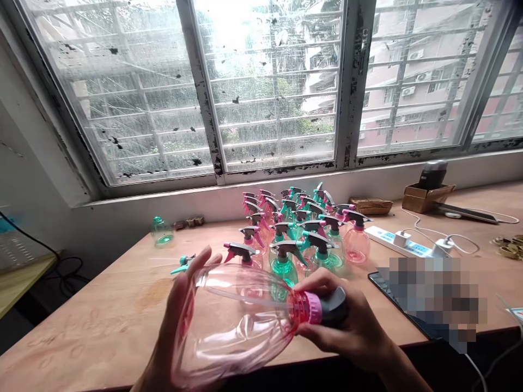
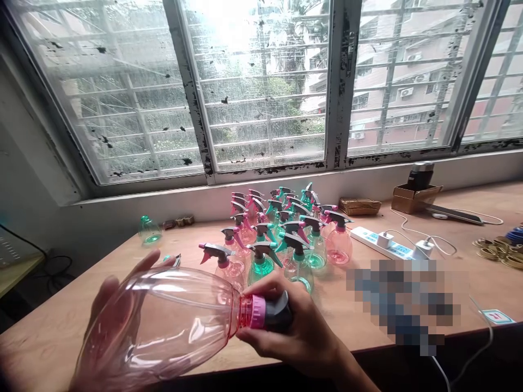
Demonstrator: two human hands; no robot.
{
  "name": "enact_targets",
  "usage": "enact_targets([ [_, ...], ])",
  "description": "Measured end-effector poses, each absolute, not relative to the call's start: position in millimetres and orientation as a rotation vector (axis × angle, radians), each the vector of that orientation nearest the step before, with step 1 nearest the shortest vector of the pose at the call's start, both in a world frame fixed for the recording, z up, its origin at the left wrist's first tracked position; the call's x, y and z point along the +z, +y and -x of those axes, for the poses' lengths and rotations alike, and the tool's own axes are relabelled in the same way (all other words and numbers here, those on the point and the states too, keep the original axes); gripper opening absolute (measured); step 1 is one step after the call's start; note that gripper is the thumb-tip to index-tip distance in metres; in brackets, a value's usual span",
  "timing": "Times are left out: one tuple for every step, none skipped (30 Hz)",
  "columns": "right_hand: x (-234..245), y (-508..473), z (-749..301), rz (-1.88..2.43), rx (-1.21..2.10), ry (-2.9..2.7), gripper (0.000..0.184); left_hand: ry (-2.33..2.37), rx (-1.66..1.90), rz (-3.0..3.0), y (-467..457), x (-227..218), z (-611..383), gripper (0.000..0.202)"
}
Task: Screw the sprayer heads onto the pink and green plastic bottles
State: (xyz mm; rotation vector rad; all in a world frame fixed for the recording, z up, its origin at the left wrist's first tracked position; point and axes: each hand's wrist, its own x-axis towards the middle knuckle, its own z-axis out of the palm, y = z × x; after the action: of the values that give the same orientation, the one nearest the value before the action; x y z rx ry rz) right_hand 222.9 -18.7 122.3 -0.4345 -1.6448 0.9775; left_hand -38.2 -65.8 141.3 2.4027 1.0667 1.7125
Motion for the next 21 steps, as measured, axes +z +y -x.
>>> enact_targets([
  [122, -19, -223, 0.447, 0.941, -1.662, 0.032, 1.097, 1.697, -2.373, -67, 144, 37, 0.107],
  [122, -19, -223, 0.455, 0.913, -1.675, 0.032, 1.126, 1.681, -2.339, -69, 146, 36, 0.108],
  [122, -19, -223, 0.459, 0.897, -1.686, 0.032, 1.152, 1.666, -2.307, -70, 148, 35, 0.109],
  [122, -19, -223, 0.462, 0.887, -1.696, 0.031, 1.172, 1.651, -2.288, -71, 149, 35, 0.109],
  [122, -19, -223, 0.466, 0.882, -1.7, 0.031, 1.179, 1.645, -2.282, -71, 150, 35, 0.108],
  [122, -18, -224, 0.468, 0.879, -1.699, 0.031, 1.173, 1.651, -2.292, -70, 150, 36, 0.106],
  [122, -18, -224, 0.465, 0.883, -1.693, 0.031, 1.152, 1.67, -2.318, -69, 151, 38, 0.103],
  [122, -18, -224, 0.459, 0.898, -1.681, 0.032, 1.113, 1.695, -2.365, -67, 151, 40, 0.1],
  [122, -18, -224, 0.449, 0.924, -1.664, 0.033, 1.047, 1.712, -2.441, -64, 151, 41, 0.099],
  [122, -18, -224, 0.44, 0.962, -1.646, 0.034, 0.968, 1.724, -2.524, -61, 150, 43, 0.099],
  [122, -18, -225, 0.43, 1.004, -1.632, 0.035, 0.9, 1.73, -2.592, -58, 150, 43, 0.099],
  [122, -18, -225, 0.424, 1.039, -1.621, 0.036, 0.845, 1.727, -2.644, -56, 150, 43, 0.1],
  [121, -18, -225, 0.425, 1.057, -1.615, 0.037, 0.845, 1.739, -2.638, -54, 150, 42, 0.099],
  [121, -18, -226, 0.43, 1.056, -1.615, 0.036, 0.862, 1.74, -2.611, -54, 150, 41, 0.099],
  [121, -18, -226, 0.437, 1.04, -1.618, 0.036, 0.896, 1.73, -2.569, -54, 150, 40, 0.099],
  [120, -18, -226, 0.444, 1.017, -1.625, 0.034, 0.934, 1.709, -2.527, -56, 150, 39, 0.1],
  [120, -18, -227, 0.448, 0.992, -1.633, 0.033, 0.958, 1.678, -2.502, -57, 149, 38, 0.102],
  [120, -18, -227, 0.451, 0.971, -1.642, 0.033, 0.984, 1.645, -2.486, -59, 149, 38, 0.106],
  [120, -18, -227, 0.453, 0.955, -1.65, 0.033, 1.013, 1.614, -2.476, -60, 149, 39, 0.111],
  [121, -19, -228, 0.453, 0.945, -1.656, 0.033, 1.041, 1.589, -2.467, -60, 149, 41, 0.117],
  [121, -19, -228, 0.452, 0.945, -1.657, 0.033, 1.072, 1.565, -2.459, -59, 149, 43, 0.12],
])
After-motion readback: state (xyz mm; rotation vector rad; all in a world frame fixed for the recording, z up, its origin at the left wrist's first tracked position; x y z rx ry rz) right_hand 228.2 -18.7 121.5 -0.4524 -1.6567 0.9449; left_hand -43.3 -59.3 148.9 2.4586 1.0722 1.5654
